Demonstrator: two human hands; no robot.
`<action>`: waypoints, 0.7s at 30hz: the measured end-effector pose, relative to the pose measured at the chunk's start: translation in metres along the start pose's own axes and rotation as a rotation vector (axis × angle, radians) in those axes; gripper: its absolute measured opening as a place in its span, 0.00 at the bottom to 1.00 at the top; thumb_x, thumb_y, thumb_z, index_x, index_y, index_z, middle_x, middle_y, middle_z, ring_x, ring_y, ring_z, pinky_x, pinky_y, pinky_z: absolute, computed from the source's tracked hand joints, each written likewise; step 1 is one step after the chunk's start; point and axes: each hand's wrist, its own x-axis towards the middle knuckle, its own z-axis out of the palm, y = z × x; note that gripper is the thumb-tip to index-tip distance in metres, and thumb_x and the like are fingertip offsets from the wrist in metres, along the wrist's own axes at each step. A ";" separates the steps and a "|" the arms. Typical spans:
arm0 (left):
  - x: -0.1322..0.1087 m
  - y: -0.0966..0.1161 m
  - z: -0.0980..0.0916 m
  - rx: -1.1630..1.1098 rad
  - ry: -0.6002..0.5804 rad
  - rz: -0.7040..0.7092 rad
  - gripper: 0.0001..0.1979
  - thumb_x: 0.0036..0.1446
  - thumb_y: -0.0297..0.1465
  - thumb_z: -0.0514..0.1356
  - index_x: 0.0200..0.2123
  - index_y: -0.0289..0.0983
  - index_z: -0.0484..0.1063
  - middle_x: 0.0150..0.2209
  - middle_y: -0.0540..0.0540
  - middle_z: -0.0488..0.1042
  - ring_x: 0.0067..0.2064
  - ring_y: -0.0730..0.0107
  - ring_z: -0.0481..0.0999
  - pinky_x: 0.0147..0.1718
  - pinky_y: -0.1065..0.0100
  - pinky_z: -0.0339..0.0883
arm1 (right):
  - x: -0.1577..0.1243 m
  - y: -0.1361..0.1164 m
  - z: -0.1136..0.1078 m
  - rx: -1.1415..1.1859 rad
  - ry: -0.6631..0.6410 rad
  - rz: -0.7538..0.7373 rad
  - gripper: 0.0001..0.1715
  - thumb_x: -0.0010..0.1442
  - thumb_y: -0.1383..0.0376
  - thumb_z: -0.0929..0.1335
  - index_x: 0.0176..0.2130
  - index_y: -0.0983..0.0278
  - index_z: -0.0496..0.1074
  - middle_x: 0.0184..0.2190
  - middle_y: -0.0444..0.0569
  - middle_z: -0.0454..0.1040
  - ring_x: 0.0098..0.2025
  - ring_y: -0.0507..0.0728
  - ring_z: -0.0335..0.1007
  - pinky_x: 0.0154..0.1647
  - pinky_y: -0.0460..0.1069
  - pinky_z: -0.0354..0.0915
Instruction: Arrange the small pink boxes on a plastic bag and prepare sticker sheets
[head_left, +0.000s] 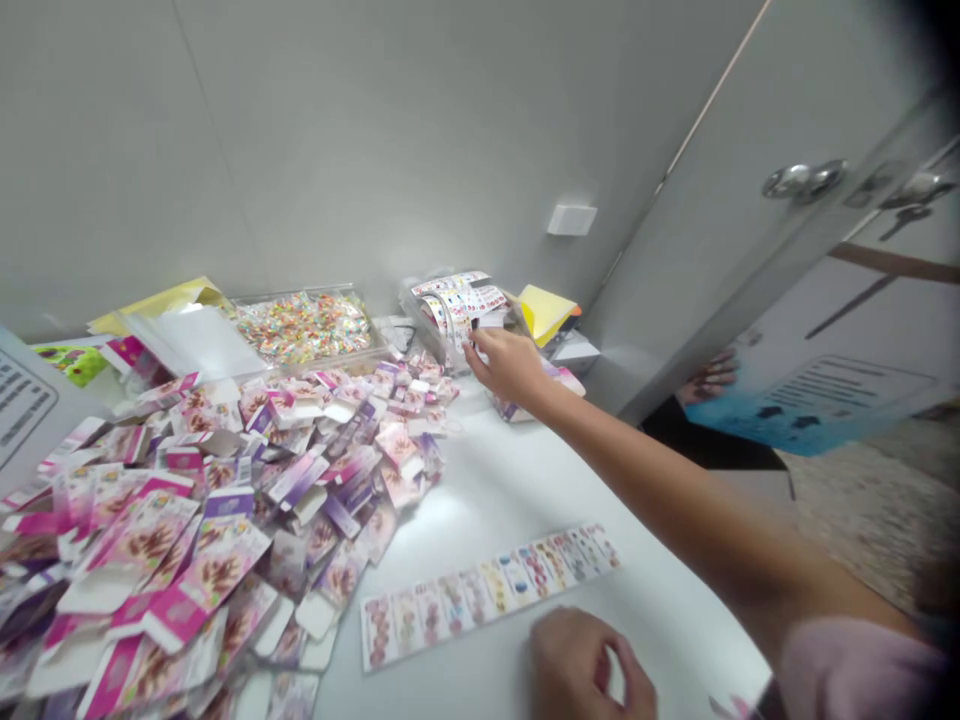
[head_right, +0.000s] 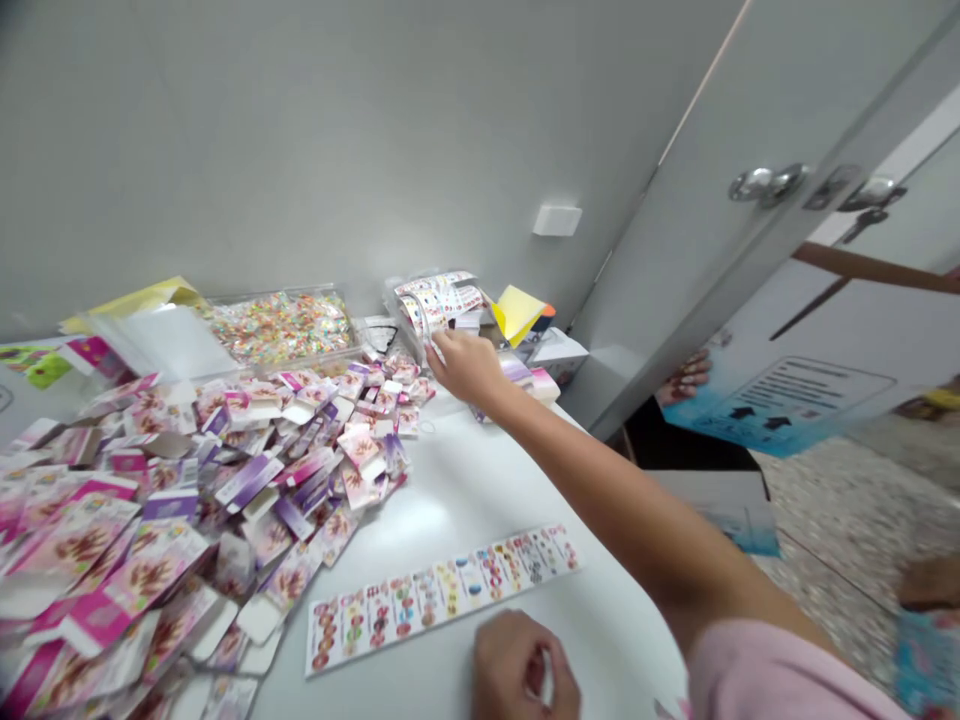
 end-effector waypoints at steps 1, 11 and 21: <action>-0.001 0.000 -0.003 0.086 0.130 0.167 0.18 0.60 0.38 0.56 0.19 0.41 0.62 0.21 0.46 0.65 0.28 0.63 0.70 0.29 0.62 0.64 | -0.039 0.001 -0.002 0.036 -0.009 -0.027 0.25 0.72 0.56 0.54 0.47 0.68 0.72 0.43 0.60 0.76 0.47 0.62 0.72 0.47 0.52 0.63; 0.001 0.071 -0.094 0.492 0.391 0.163 0.11 0.59 0.41 0.58 0.33 0.39 0.69 0.29 0.48 0.72 0.35 0.64 0.73 0.38 0.63 0.66 | -0.320 -0.017 0.020 0.306 -0.446 -0.226 0.57 0.59 0.36 0.62 0.71 0.65 0.42 0.71 0.59 0.45 0.72 0.71 0.37 0.68 0.70 0.39; -0.135 0.027 -0.108 1.274 -0.095 0.138 0.47 0.54 0.58 0.54 0.68 0.35 0.51 0.69 0.33 0.53 0.69 0.45 0.51 0.66 0.40 0.36 | -0.391 -0.039 -0.010 0.304 -0.343 -0.285 0.55 0.60 0.36 0.60 0.70 0.68 0.48 0.70 0.63 0.49 0.71 0.72 0.40 0.68 0.71 0.35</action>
